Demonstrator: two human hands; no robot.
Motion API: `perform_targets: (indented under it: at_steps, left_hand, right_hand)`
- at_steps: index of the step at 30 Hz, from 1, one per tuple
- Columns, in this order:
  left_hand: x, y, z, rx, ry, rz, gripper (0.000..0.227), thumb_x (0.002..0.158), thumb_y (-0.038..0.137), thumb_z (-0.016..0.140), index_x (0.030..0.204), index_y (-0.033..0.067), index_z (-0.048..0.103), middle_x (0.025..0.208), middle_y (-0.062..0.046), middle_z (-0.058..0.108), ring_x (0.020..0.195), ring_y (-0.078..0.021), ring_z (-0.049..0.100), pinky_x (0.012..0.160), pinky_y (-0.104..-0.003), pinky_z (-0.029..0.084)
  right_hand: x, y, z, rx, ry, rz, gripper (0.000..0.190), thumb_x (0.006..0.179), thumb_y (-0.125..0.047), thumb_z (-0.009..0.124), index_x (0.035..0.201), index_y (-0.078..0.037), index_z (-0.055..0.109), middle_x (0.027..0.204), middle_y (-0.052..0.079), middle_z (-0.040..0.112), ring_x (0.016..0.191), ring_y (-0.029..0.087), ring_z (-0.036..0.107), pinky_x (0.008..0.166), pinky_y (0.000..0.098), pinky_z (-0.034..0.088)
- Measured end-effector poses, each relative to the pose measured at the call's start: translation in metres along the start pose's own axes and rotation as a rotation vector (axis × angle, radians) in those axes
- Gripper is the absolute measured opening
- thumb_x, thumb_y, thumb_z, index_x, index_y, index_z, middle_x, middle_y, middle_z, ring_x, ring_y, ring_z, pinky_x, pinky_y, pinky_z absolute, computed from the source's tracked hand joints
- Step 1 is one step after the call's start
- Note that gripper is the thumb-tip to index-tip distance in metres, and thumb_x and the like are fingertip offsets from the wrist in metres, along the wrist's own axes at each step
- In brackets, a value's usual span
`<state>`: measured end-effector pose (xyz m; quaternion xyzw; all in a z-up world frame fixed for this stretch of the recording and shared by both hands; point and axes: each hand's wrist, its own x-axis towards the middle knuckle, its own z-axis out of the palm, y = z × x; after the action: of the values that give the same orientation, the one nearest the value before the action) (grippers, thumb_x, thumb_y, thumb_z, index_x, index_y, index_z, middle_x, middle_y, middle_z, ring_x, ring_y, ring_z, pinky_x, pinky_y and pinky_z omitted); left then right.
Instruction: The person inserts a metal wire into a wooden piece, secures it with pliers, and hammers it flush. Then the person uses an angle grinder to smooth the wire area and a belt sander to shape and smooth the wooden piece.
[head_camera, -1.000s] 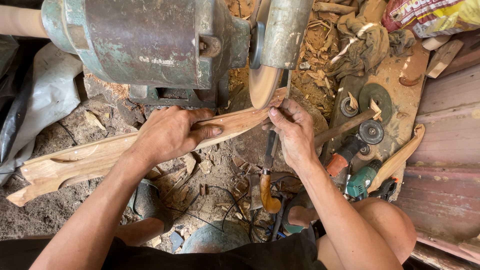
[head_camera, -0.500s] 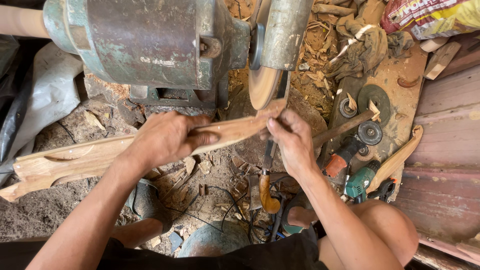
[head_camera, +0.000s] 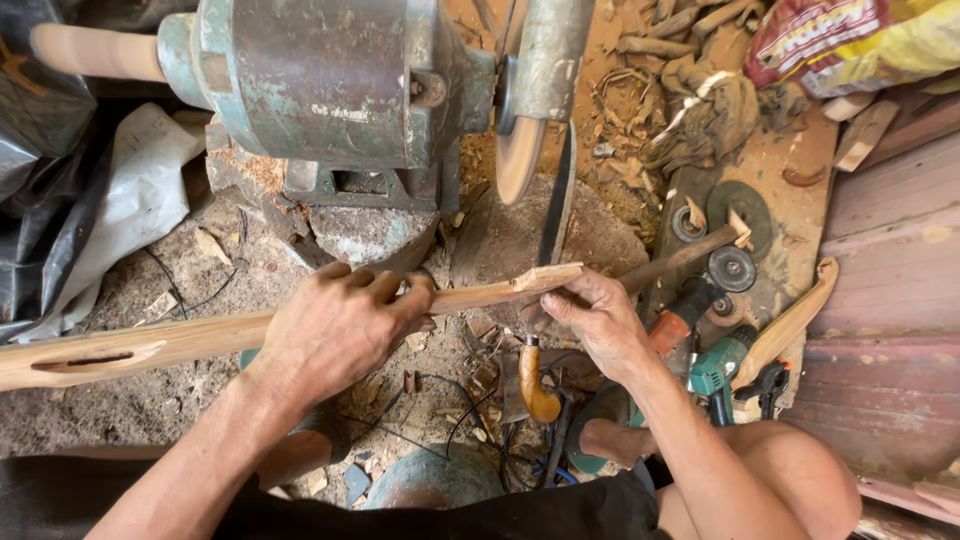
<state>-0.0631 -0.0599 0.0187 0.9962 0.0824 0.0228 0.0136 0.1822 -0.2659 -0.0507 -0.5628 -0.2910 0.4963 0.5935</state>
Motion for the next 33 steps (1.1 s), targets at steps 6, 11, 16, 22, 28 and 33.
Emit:
perform_targets:
  at_steps: [6,11,16,22,28,33]
  left_hand:
    - [-0.002,0.009,0.003,-0.028,0.014,-0.007,0.039,0.101,0.045,0.047,0.113,0.0115,0.062,0.081,-0.006,0.070,0.062,-0.0193,0.070,0.060,-0.039,0.061]
    - [0.008,0.009,0.006,-0.220,-0.156,-0.146,0.046,0.101,0.052,0.043,0.125,0.0196,0.065,0.072,-0.007,0.064,0.043,-0.0150,0.055,0.036,-0.036,0.046]
    - [0.022,-0.001,0.018,-0.365,-0.228,-0.260,0.057,0.093,0.063,0.048,0.137,0.0312,0.066,0.046,-0.006,0.061,0.033,-0.0140,0.045,0.036,-0.037,0.039]
    - [0.042,-0.011,0.030,-0.555,-0.207,-0.358,0.045,0.093,0.055,0.054,0.126,0.0303,0.070,0.055,-0.005,0.068,0.038,-0.0149,0.055,0.040,-0.039,0.046]
    - [0.055,-0.021,0.028,-0.574,-0.191,-0.400,0.041,0.093,0.053,0.057,0.124,0.0313,0.072,0.063,-0.008,0.073,0.047,-0.0216,0.065,0.052,-0.044,0.055]
    - [0.055,-0.031,0.029,-0.578,-0.115,-0.368,0.044,0.091,0.056,0.060,0.122,0.0279,0.074,0.065,-0.010,0.074,0.051,-0.0227,0.067,0.054,-0.043,0.055]
  right_hand:
    - [-0.011,0.004,-0.008,0.097,0.031,-0.025,0.026,0.096,0.000,0.066,0.122,-0.002,0.070,0.110,0.011,0.075,0.098,0.022,0.072,0.078,0.0368,0.060]
    - [-0.004,0.002,-0.010,0.118,0.077,-0.023,0.027,0.097,-0.005,0.064,0.123,-0.005,0.069,0.111,0.012,0.075,0.099,0.023,0.072,0.080,0.0391,0.062]
    - [0.009,-0.004,-0.010,0.135,0.090,-0.073,0.025,0.099,-0.006,0.062,0.122,-0.004,0.069,0.113,0.011,0.074,0.098,0.021,0.071,0.079,0.0380,0.061]
    - [0.033,-0.009,-0.006,0.038,0.149,-0.082,0.026,0.098,-0.003,0.064,0.123,-0.003,0.069,0.109,0.010,0.074,0.094,0.018,0.070,0.082,0.0362,0.061]
    - [0.057,-0.012,-0.005,0.076,0.177,-0.126,0.023,0.098,-0.005,0.064,0.121,-0.001,0.068,0.112,0.009,0.073,0.098,0.017,0.069,0.085,0.0365,0.059]
    - [0.065,-0.010,-0.003,0.087,0.199,-0.094,0.022,0.099,-0.006,0.064,0.120,-0.001,0.069,0.112,0.010,0.072,0.099,0.018,0.068,0.086,0.0363,0.058]
